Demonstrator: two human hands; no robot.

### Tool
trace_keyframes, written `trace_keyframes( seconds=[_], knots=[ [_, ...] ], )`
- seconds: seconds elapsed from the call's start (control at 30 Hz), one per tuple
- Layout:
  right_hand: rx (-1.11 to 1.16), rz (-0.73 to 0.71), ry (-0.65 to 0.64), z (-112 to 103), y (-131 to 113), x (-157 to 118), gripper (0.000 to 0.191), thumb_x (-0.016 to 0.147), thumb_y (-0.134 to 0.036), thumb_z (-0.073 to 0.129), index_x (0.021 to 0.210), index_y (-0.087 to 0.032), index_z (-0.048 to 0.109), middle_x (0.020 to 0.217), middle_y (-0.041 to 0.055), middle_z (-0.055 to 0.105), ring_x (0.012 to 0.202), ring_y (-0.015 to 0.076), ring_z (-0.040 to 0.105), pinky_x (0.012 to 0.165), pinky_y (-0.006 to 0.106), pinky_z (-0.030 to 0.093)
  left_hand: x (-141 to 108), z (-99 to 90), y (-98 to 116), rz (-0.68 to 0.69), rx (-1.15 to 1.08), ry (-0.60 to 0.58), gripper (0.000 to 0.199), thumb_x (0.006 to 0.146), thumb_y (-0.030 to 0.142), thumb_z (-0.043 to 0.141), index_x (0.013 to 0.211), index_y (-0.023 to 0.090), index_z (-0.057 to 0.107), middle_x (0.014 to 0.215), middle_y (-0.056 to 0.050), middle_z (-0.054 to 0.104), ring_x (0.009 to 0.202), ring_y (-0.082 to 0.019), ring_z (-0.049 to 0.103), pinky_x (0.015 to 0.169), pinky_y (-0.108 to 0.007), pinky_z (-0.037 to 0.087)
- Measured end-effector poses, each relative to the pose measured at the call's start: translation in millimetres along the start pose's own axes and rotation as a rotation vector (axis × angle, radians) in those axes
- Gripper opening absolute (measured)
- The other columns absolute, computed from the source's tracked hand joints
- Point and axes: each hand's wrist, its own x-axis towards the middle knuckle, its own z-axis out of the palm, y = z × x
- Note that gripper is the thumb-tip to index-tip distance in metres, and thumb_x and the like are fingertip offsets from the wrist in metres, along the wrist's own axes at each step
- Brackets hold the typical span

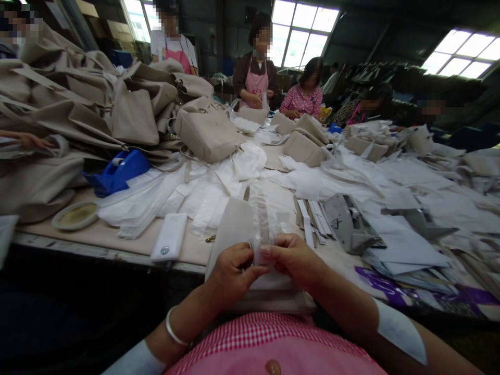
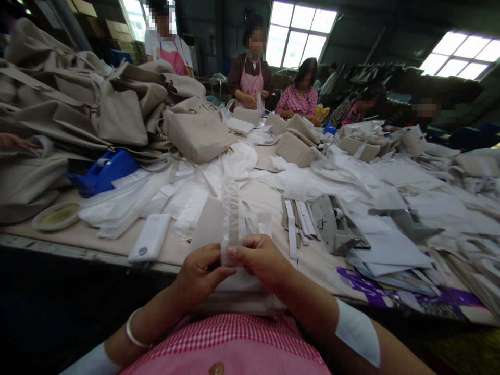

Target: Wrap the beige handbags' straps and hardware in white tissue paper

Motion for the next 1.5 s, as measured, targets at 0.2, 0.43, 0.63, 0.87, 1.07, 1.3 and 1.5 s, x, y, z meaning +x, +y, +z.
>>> trace_keyframes(
  seconds=[0.2, 0.43, 0.63, 0.87, 1.07, 1.3, 1.5],
  knots=[
    [-0.94, -0.694, 0.058, 10.7, 17.0, -6.5, 0.022, 0.092, -0.022, 0.05, 0.087, -0.015, 0.071, 0.082, 0.0094, 0.066, 0.074, 0.0176, 0.057, 0.069, 0.031, 0.045, 9.8, 1.0, 8.0, -0.53, -0.684, 0.109, 0.039, 0.072, 0.049, 0.076, 0.066, 0.014, 0.06, 0.054, 0.008, 0.035, 0.047, -0.005, 0.023, 0.044, -0.02, 0.017],
    [-0.312, -0.204, -0.169, -8.3, 6.1, -6.7, 0.032, 0.086, -0.047, 0.061, 0.08, -0.016, 0.062, 0.064, -0.0004, 0.054, 0.053, 0.0099, 0.044, 0.05, 0.023, 0.037, 3.8, -4.7, 14.4, -0.097, -0.085, 0.075, 0.018, 0.085, 0.032, 0.067, 0.078, 0.016, 0.073, 0.074, -0.004, 0.064, 0.072, -0.015, 0.058, 0.067, -0.026, 0.045],
    [0.237, 0.161, -0.053, -3.7, 5.4, 1.3, 0.043, 0.068, -0.05, 0.078, 0.065, -0.017, 0.051, 0.048, -0.0093, 0.036, 0.04, 0.0032, 0.018, 0.039, 0.021, 0.01, -2.1, -2.3, 1.5, 0.199, 0.204, -0.002, 0.017, 0.089, 0.023, 0.058, 0.081, 0.016, 0.072, 0.078, -0.007, 0.064, 0.074, -0.016, 0.057, 0.07, -0.028, 0.044],
    [-0.69, -0.338, 0.132, 12.9, 13.3, -2.9, 0.022, 0.086, -0.034, 0.061, 0.073, -0.017, 0.065, 0.068, 0.0026, 0.061, 0.064, 0.0145, 0.049, 0.061, 0.027, 0.041, 5.1, -5.8, 4.8, -0.417, -0.438, 0.003, 0.042, 0.079, 0.056, 0.065, 0.075, 0.014, 0.065, 0.056, 0.005, 0.042, 0.05, -0.007, 0.031, 0.046, -0.021, 0.025],
    [-1.149, -0.394, 0.137, 18.8, 16.0, -3.5, 0.02, 0.091, -0.018, 0.044, 0.087, -0.013, 0.063, 0.087, 0.0126, 0.062, 0.078, 0.0204, 0.054, 0.072, 0.034, 0.044, 10.9, 7.1, 10.0, -0.367, -0.156, 0.23, 0.029, 0.082, 0.043, 0.066, 0.075, 0.016, 0.068, 0.069, 0.001, 0.061, 0.07, -0.014, 0.054, 0.066, -0.025, 0.044],
    [0.046, 0.141, -0.1, -1.6, -4.3, 6.3, 0.04, 0.083, -0.055, 0.06, 0.07, -0.018, 0.049, 0.057, -0.0067, 0.039, 0.046, 0.0055, 0.022, 0.041, 0.02, 0.016, 0.4, -2.1, 1.1, 0.008, 0.149, 0.166, 0.017, 0.087, 0.028, 0.063, 0.079, 0.018, 0.074, 0.079, -0.005, 0.065, 0.075, -0.017, 0.059, 0.069, -0.027, 0.048],
    [0.291, 0.235, 0.046, 9.9, -1.0, 23.1, 0.032, 0.067, -0.039, 0.077, 0.071, -0.017, 0.054, 0.052, -0.0083, 0.041, 0.042, 0.0042, 0.023, 0.04, 0.02, 0.014, 3.0, -13.0, -1.7, 0.038, 0.176, 0.064, 0.013, 0.085, 0.027, 0.065, 0.089, 0.018, 0.074, 0.087, -0.006, 0.065, 0.085, -0.019, 0.059, 0.078, -0.03, 0.048]
  ],
)
